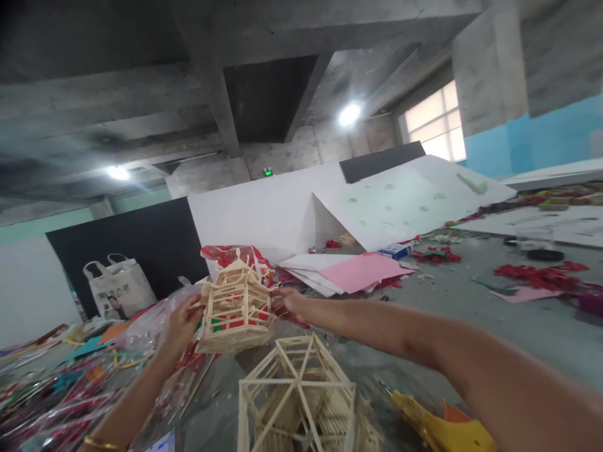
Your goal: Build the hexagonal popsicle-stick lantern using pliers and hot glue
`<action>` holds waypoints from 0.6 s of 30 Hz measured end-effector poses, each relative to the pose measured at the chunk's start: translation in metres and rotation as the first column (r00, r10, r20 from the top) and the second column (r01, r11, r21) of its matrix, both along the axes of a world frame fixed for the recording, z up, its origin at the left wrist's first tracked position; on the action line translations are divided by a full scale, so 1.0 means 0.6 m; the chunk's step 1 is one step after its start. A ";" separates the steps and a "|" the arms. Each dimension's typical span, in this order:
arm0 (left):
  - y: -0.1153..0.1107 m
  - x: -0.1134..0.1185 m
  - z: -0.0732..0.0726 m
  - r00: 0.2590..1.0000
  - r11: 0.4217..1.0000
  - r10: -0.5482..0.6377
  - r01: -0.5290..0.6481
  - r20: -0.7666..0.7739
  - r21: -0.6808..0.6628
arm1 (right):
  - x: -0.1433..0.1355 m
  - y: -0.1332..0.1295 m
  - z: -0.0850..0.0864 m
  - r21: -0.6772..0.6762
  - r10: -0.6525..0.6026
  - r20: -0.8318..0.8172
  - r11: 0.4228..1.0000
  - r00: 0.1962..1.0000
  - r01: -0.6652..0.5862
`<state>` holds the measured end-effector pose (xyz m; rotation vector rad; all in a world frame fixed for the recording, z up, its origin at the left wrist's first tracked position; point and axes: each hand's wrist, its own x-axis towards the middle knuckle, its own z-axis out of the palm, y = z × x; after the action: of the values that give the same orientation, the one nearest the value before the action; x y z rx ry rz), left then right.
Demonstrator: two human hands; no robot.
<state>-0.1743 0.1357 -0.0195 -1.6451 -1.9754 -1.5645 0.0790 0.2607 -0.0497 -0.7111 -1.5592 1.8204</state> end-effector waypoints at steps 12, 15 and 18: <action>-0.048 0.043 0.031 0.930 0.980 -0.171 0.195 0.326 -0.043 | 0.012 -0.021 0.012 0.040 0.064 0.022 0.997 0.998 -0.064; -0.054 0.045 0.035 0.892 0.974 -0.186 0.222 0.412 -0.041 | 0.013 -0.024 0.015 0.047 0.094 0.030 0.994 0.995 -0.095; -0.054 0.044 0.040 0.850 0.962 -0.211 0.268 0.483 -0.052 | 0.009 -0.023 0.015 0.044 0.118 0.042 0.992 0.992 -0.119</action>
<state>-0.1478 0.1031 0.0045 -1.7369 -2.1853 -2.1616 0.0846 0.2471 -0.0409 -0.6492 -1.6961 1.8593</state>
